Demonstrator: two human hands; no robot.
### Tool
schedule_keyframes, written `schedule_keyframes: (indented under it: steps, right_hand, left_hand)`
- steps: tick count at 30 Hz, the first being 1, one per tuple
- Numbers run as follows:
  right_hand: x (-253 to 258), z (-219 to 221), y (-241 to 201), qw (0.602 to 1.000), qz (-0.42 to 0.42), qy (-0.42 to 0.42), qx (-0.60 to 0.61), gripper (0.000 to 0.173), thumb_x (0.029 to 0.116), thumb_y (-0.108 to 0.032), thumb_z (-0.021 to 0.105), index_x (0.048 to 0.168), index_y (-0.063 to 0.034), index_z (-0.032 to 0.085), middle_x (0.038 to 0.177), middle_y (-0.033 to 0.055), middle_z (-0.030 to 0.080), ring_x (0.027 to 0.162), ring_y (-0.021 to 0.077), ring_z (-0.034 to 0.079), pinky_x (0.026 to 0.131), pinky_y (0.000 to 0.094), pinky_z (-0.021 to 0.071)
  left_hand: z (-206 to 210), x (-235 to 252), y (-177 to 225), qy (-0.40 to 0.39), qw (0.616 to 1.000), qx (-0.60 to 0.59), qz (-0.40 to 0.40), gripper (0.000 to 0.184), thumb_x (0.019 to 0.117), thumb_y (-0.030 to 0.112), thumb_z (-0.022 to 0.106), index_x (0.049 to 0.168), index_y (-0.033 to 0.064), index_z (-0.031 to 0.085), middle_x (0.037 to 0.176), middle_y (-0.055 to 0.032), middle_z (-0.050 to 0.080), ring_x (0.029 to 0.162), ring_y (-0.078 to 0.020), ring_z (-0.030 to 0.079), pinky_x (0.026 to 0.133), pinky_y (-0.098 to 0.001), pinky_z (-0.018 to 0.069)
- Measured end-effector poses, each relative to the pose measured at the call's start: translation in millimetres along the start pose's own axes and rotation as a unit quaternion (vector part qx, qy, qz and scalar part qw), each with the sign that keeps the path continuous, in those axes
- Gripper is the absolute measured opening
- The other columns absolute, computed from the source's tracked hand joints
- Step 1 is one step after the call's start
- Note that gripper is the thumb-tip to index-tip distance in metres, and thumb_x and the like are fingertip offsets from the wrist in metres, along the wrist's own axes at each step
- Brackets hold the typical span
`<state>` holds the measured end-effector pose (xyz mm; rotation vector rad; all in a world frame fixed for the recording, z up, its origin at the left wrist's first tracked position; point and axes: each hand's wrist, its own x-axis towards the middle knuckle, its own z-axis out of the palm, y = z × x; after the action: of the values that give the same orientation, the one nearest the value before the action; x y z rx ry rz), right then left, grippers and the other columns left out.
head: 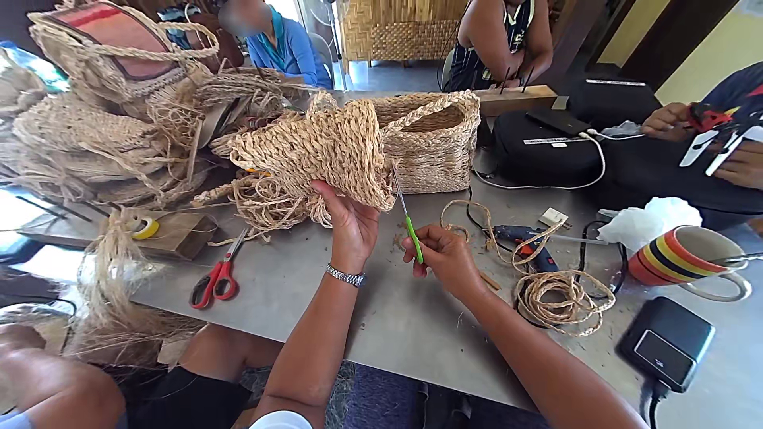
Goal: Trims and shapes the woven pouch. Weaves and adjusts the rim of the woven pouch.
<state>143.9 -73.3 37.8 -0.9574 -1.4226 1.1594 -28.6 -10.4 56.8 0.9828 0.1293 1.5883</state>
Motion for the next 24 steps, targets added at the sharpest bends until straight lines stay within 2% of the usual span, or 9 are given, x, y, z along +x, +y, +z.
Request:
schedule_keyframes:
  steps: [3, 5, 7, 13, 17, 21, 24]
  right_hand:
    - [-0.2, 0.5, 1.8, 0.998, 0.007, -0.020, 0.057, 0.019, 0.1024, -0.016, 0.065, 0.104, 0.0026, 0.067, 0.081, 0.0097, 0.073, 0.059, 0.0106, 0.066, 0.055, 0.0221, 0.0560]
    - [-0.3, 0.6, 3.1, 0.994, 0.021, -0.030, 0.104, 0.020, 0.1033, -0.016, 0.063, 0.102, 0.0031, 0.067, 0.081, 0.0105, 0.072, 0.059, 0.0097, 0.065, 0.055, 0.0212, 0.0549]
    - [-0.2, 0.3, 3.6, 0.992, 0.025, -0.038, 0.115, 0.019, 0.1032, -0.015, 0.063, 0.103, 0.0037, 0.067, 0.081, 0.0108, 0.072, 0.059, 0.0099, 0.065, 0.056, 0.0212, 0.0552]
    - [0.9, -3.4, 6.2, 0.998, -0.006, -0.028, 0.050, 0.015, 0.1012, -0.013, 0.066, 0.104, 0.0020, 0.067, 0.082, 0.0087, 0.073, 0.059, 0.0096, 0.066, 0.055, 0.0213, 0.0558]
    - [1.8, -5.7, 6.6, 1.000, -0.018, -0.006, -0.012, 0.014, 0.0997, -0.013, 0.068, 0.104, 0.0003, 0.067, 0.083, 0.0067, 0.074, 0.060, 0.0093, 0.067, 0.055, 0.0214, 0.0568]
    - [0.8, -5.7, 4.4, 0.998, -0.026, -0.004, -0.049, 0.014, 0.0984, -0.013, 0.070, 0.103, -0.0003, 0.067, 0.082, 0.0055, 0.074, 0.060, 0.0091, 0.067, 0.054, 0.0211, 0.0570]
    - [0.4, -4.5, 3.9, 0.999, -0.024, -0.011, -0.044, 0.013, 0.0985, -0.012, 0.070, 0.102, 0.0002, 0.067, 0.081, 0.0058, 0.074, 0.060, 0.0094, 0.068, 0.055, 0.0212, 0.0577]
  left_hand:
    - [0.1, 0.7, 0.9, -0.006, 1.000, -0.008, 0.002, 0.074, 0.0985, 0.074, 0.020, 0.151, 0.0257, 0.041, 0.148, 0.0010, 0.053, 0.138, -0.0152, 0.050, 0.111, -0.0365, 0.0458]
    - [-1.2, 1.9, 3.7, -0.020, 0.999, -0.030, 0.011, 0.077, 0.0984, 0.074, 0.021, 0.154, 0.0227, 0.036, 0.152, -0.0055, 0.049, 0.140, -0.0239, 0.049, 0.112, -0.0413, 0.0460]
    - [-1.4, 2.8, 6.3, -0.017, 0.999, -0.046, 0.015, 0.078, 0.0986, 0.074, 0.019, 0.156, 0.0233, 0.034, 0.153, -0.0073, 0.048, 0.139, -0.0264, 0.050, 0.111, -0.0413, 0.0478]
    - [-3.9, 2.6, 6.6, -0.020, 0.998, -0.054, 0.006, 0.079, 0.0971, 0.075, 0.019, 0.155, 0.0249, 0.035, 0.151, -0.0062, 0.050, 0.137, -0.0239, 0.052, 0.108, -0.0379, 0.0502]
    - [-5.8, 4.9, 7.3, 0.028, 0.999, 0.021, -0.003, 0.078, 0.0958, 0.078, 0.017, 0.152, 0.0287, 0.039, 0.146, -0.0013, 0.054, 0.129, -0.0215, 0.058, 0.101, -0.0421, 0.0537]
    - [-11.1, 12.9, 4.8, 0.061, 0.998, 0.012, -0.002, 0.082, 0.0927, 0.082, 0.017, 0.151, 0.0297, 0.041, 0.143, -0.0016, 0.056, 0.125, -0.0207, 0.061, 0.097, -0.0419, 0.0561]
    - [-9.0, 9.0, 6.0, 0.043, 0.999, 0.002, 0.002, 0.078, 0.0949, 0.079, 0.020, 0.150, 0.0295, 0.042, 0.143, -0.0007, 0.056, 0.126, -0.0203, 0.060, 0.099, -0.0419, 0.0554]
